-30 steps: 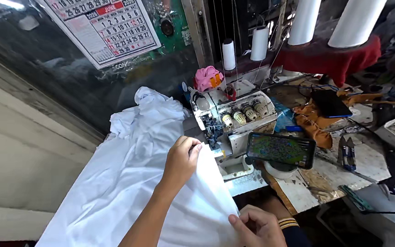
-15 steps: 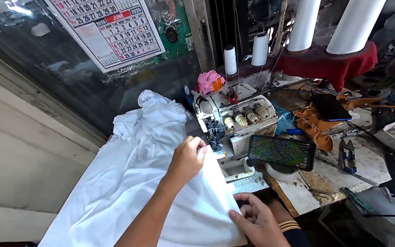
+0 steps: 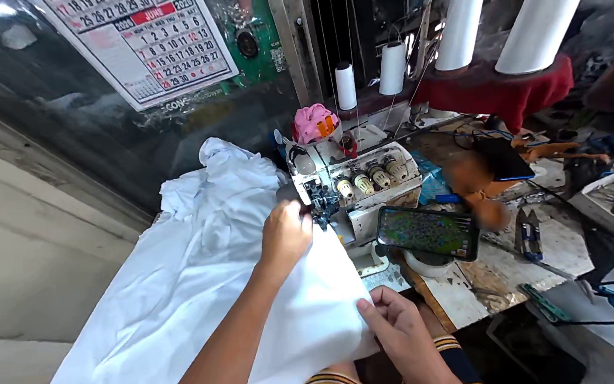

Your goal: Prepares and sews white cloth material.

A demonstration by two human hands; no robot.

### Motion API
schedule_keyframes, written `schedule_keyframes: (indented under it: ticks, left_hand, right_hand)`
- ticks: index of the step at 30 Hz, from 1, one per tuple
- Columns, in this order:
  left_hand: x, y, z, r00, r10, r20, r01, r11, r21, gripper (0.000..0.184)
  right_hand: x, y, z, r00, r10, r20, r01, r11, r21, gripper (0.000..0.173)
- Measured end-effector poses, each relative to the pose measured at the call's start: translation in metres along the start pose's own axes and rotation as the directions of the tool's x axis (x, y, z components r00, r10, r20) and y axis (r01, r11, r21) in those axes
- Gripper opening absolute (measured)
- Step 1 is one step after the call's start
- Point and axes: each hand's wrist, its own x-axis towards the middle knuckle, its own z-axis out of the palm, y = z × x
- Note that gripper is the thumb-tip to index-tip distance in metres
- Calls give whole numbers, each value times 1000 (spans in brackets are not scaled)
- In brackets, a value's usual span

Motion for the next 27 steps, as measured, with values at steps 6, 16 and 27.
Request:
schedule_keyframes:
  ticks: [6,16,27]
  left_hand:
    - [-84,13,3,967,232,-105,-231,973,20,33]
    - [-85,24,-49,976,216,-22,-217,975,-41,32]
    - [-233,-17,-19,996,25,81,19,863,-506,21]
  right_hand:
    - [-15,3,-11,993,46,112,-50,998,37,13]
    - [36,-10,12,993,23,119,-40,989,139,17]
    - [-81,61,-33,936,177,304,-129,977,-171,20]
